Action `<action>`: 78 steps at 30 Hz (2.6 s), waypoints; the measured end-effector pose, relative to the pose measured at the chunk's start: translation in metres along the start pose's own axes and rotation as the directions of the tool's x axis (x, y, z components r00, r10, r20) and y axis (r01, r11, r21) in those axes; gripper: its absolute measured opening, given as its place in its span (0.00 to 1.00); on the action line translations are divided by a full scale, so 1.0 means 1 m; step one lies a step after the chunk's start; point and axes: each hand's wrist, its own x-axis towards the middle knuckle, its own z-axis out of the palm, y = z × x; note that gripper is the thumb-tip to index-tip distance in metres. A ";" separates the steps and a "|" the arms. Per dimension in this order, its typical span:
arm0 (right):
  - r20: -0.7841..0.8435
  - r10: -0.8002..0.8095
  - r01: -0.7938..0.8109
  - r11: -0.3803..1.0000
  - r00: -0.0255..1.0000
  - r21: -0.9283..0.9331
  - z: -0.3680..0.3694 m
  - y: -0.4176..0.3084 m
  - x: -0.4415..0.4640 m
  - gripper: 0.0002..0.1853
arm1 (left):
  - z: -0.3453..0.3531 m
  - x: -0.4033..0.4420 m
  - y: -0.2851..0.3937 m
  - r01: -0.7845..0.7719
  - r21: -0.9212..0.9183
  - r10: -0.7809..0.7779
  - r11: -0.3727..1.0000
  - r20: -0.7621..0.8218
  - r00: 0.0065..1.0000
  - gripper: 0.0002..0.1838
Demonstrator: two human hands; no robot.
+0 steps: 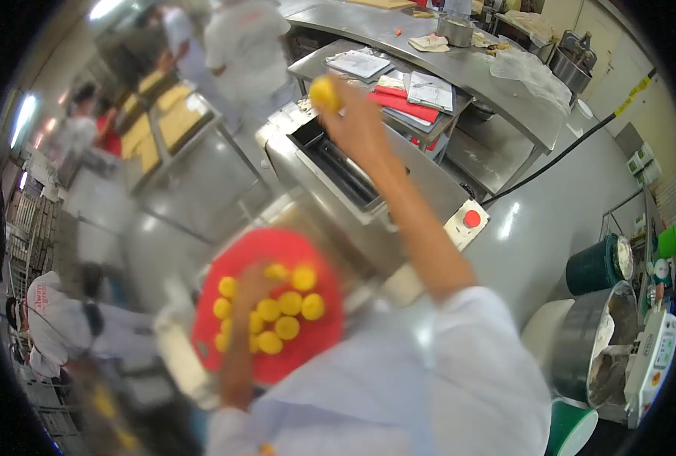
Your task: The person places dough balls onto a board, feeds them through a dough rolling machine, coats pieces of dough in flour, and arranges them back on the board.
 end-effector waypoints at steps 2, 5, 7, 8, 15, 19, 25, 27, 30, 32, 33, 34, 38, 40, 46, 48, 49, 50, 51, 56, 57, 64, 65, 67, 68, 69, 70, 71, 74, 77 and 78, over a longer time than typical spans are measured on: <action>0.094 -0.105 0.123 0.970 0.990 -0.212 0.028 0.006 -0.041 0.35 | -0.017 0.006 0.014 -0.056 -0.204 0.011 0.977 -0.214 0.977 0.24; 0.567 -0.097 -0.197 0.879 0.818 0.434 0.026 -0.056 -0.117 0.34 | -0.026 0.015 0.058 -0.182 -0.691 -0.132 0.699 -0.375 0.917 0.22; 0.579 -0.050 -0.253 0.866 0.814 0.431 0.019 -0.064 -0.117 0.32 | -0.051 0.011 0.106 -0.112 -0.863 -0.209 0.493 -0.242 0.947 0.21; 0.579 -0.031 -0.271 0.862 0.815 0.427 0.014 -0.067 -0.111 0.31 | -0.058 0.007 0.116 -0.114 -0.959 -0.108 0.261 -0.146 0.983 0.21; 0.292 0.272 -0.289 0.957 0.917 0.016 -0.059 -0.005 -0.031 0.22 | 0.037 -0.001 0.034 -0.104 0.001 0.104 0.995 -0.051 0.993 0.31; 0.204 -0.004 0.034 0.989 0.979 -0.143 -0.029 0.054 -0.087 0.23 | 0.049 0.008 0.019 -0.077 -0.048 0.086 0.996 0.254 0.963 0.28; 0.506 -0.001 -0.195 0.922 0.863 0.335 -0.018 -0.060 -0.134 0.24 | 0.003 0.016 0.081 -0.020 -0.799 0.024 0.602 -0.007 1.000 0.21; 0.483 0.031 -0.240 0.895 0.875 0.377 -0.027 -0.075 -0.122 0.22 | -0.029 0.007 0.107 0.028 -0.947 -0.011 0.319 0.026 1.000 0.20; 0.090 -0.056 0.018 0.928 0.994 0.372 -0.036 -0.056 -0.051 0.17 | -0.035 -0.002 0.105 -0.189 -0.818 0.041 0.544 -0.199 0.979 0.24; -0.107 0.054 -0.031 0.978 0.993 0.205 -0.055 -0.048 -0.004 0.20 | -0.012 -0.009 0.082 -0.342 -0.301 0.234 0.890 -0.341 0.910 0.27; -0.204 0.102 -0.056 0.974 0.974 0.218 -0.072 -0.057 0.019 0.20 | 0.001 -0.022 0.072 -0.375 0.013 0.357 0.927 -0.335 0.872 0.28; -0.321 0.063 0.022 0.967 0.945 0.255 -0.080 -0.054 0.039 0.22 | 0.016 -0.034 0.065 -0.288 0.015 0.286 0.958 -0.171 0.943 0.29; -0.416 -0.091 0.191 0.959 0.905 0.207 -0.039 -0.008 0.072 0.22 | 0.056 -0.052 0.047 -0.193 0.006 0.187 0.981 0.231 0.955 0.20; -0.126 -0.090 0.098 0.993 0.988 0.062 0.002 0.027 0.045 0.23 | 0.052 -0.048 0.052 -0.183 0.070 0.154 0.981 0.306 0.940 0.19; 0.441 0.082 -0.165 0.974 0.894 0.153 -0.004 -0.005 -0.104 0.33 | 0.025 -0.051 0.056 0.040 -0.274 0.005 0.961 0.162 0.987 0.12; 0.613 0.010 -0.208 0.945 0.790 0.253 -0.011 -0.049 -0.166 0.33 | 0.007 -0.043 0.072 0.055 -0.606 -0.081 0.794 -0.015 0.997 0.10; 0.622 -0.087 -0.192 0.911 0.778 0.366 -0.004 -0.053 -0.191 0.33 | -0.001 -0.036 0.083 -0.018 -0.774 -0.127 0.632 -0.126 0.984 0.09; 0.609 -0.047 -0.205 0.919 0.792 0.337 -0.010 -0.060 -0.187 0.32 | -0.015 -0.030 0.101 -0.052 -0.837 -0.128 0.545 -0.144 0.981 0.11; 0.593 -0.012 -0.216 0.926 0.805 0.311 -0.022 -0.073 -0.169 0.31 | -0.032 -0.026 0.120 -0.091 -0.887 -0.133 0.453 -0.168 0.977 0.12; 0.163 0.017 -0.041 0.989 0.987 0.145 -0.088 -0.078 -0.064 0.27 | -0.070 -0.021 0.154 -0.228 -0.952 -0.042 -0.204 -0.224 0.974 0.15; 0.152 0.056 -0.070 0.994 0.987 0.089 -0.090 -0.066 -0.050 0.27 | -0.065 -0.020 0.146 -0.230 -0.947 -0.039 -0.226 -0.227 0.973 0.16; 0.366 -0.056 -0.019 0.980 0.929 0.200 -0.042 -0.059 -0.106 0.24 | -0.030 -0.001 0.167 -0.198 -0.980 -0.121 0.023 -0.200 0.972 0.25; 0.374 -0.072 -0.049 0.951 0.925 0.304 -0.044 -0.072 -0.103 0.24 | -0.031 -0.003 0.173 -0.202 -0.972 -0.065 -0.123 -0.195 0.979 0.26; 0.363 -0.126 -0.024 0.924 0.923 0.381 -0.046 -0.081 -0.087 0.24 | -0.042 -0.001 0.170 -0.211 -0.906 0.041 -0.366 -0.242 0.969 0.29; 0.349 -0.169 0.038 0.934 0.922 0.354 -0.047 -0.075 -0.070 0.24 | -0.048 -0.003 0.161 -0.202 -0.861 0.083 -0.466 -0.270 0.959 0.31; 0.162 -0.115 0.060 0.949 0.980 0.310 -0.044 -0.071 -0.050 0.22 | -0.054 -0.004 0.153 -0.180 -0.809 0.125 -0.559 -0.298 0.946 0.32; 0.024 -0.062 0.056 0.976 0.998 0.209 -0.033 -0.053 -0.030 0.21 | -0.054 -0.011 0.133 -0.316 -0.909 0.067 -0.270 -0.345 0.936 0.32; -0.131 -0.022 0.052 0.973 0.991 0.226 -0.019 -0.039 -0.010 0.20 | -0.051 -0.019 0.111 -0.398 -0.916 0.019 0.055 -0.398 0.917 0.32; 0.307 -0.047 0.084 0.990 0.951 -0.109 0.032 0.038 0.001 0.16 | -0.047 -0.047 0.039 0.004 -0.821 -0.275 0.570 -0.186 0.943 0.23; 0.441 0.154 -0.126 0.988 0.884 -0.093 0.034 0.006 -0.038 0.16 | -0.030 -0.064 -0.068 0.156 -0.584 -0.444 0.797 -0.390 0.807 0.22; 0.417 0.147 -0.164 0.986 0.897 0.006 0.029 -0.017 -0.057 0.16 | -0.017 -0.060 -0.101 0.282 -0.347 -0.437 0.894 -0.543 0.717 0.24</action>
